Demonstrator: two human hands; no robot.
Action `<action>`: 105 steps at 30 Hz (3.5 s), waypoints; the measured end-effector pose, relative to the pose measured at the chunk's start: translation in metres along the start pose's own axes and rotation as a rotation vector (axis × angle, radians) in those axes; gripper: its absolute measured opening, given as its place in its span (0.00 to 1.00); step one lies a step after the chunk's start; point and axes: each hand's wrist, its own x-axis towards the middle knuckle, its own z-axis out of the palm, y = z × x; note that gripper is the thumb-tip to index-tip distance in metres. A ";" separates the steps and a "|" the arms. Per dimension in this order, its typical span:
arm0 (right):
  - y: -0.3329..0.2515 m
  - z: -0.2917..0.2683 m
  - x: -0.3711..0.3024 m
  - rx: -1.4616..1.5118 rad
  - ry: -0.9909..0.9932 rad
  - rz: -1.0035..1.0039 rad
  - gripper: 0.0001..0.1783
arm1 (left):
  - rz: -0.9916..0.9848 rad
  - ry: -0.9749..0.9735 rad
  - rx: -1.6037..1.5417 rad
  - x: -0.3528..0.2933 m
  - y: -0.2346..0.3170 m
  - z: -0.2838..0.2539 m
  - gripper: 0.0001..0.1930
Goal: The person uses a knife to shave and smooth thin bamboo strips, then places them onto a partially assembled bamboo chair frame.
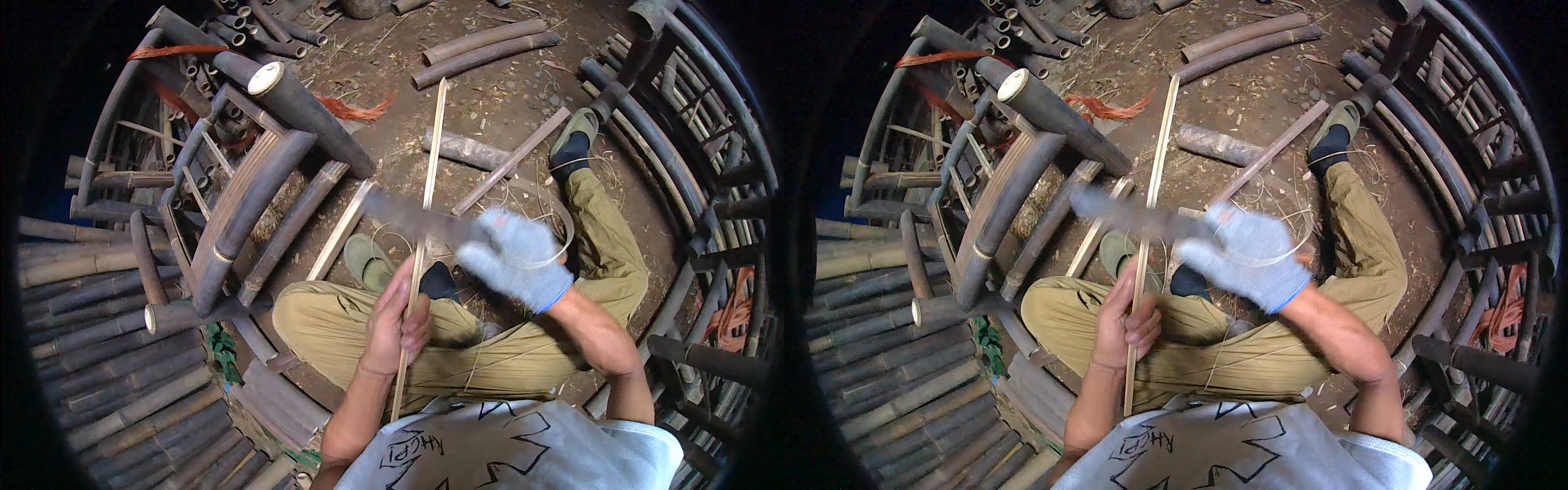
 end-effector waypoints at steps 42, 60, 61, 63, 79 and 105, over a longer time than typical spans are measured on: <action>0.064 0.012 0.021 -0.148 0.202 0.291 0.25 | 0.055 0.123 0.766 -0.031 -0.023 0.001 0.20; 0.172 0.098 -0.047 0.195 -0.013 0.541 0.30 | 0.738 1.290 1.812 -0.044 0.297 -0.182 0.21; 0.168 0.100 -0.052 0.226 -0.033 0.594 0.30 | 0.607 1.333 1.822 -0.033 0.295 -0.185 0.21; 0.167 0.098 -0.062 0.296 -0.108 0.741 0.30 | 0.495 1.359 1.863 -0.017 0.289 -0.185 0.20; 0.208 0.145 -0.087 0.474 -0.083 0.766 0.23 | 0.553 1.143 2.040 0.105 0.410 -0.295 0.20; 0.206 0.162 -0.088 0.479 -0.125 0.831 0.23 | 0.041 1.456 1.788 0.038 0.382 -0.318 0.46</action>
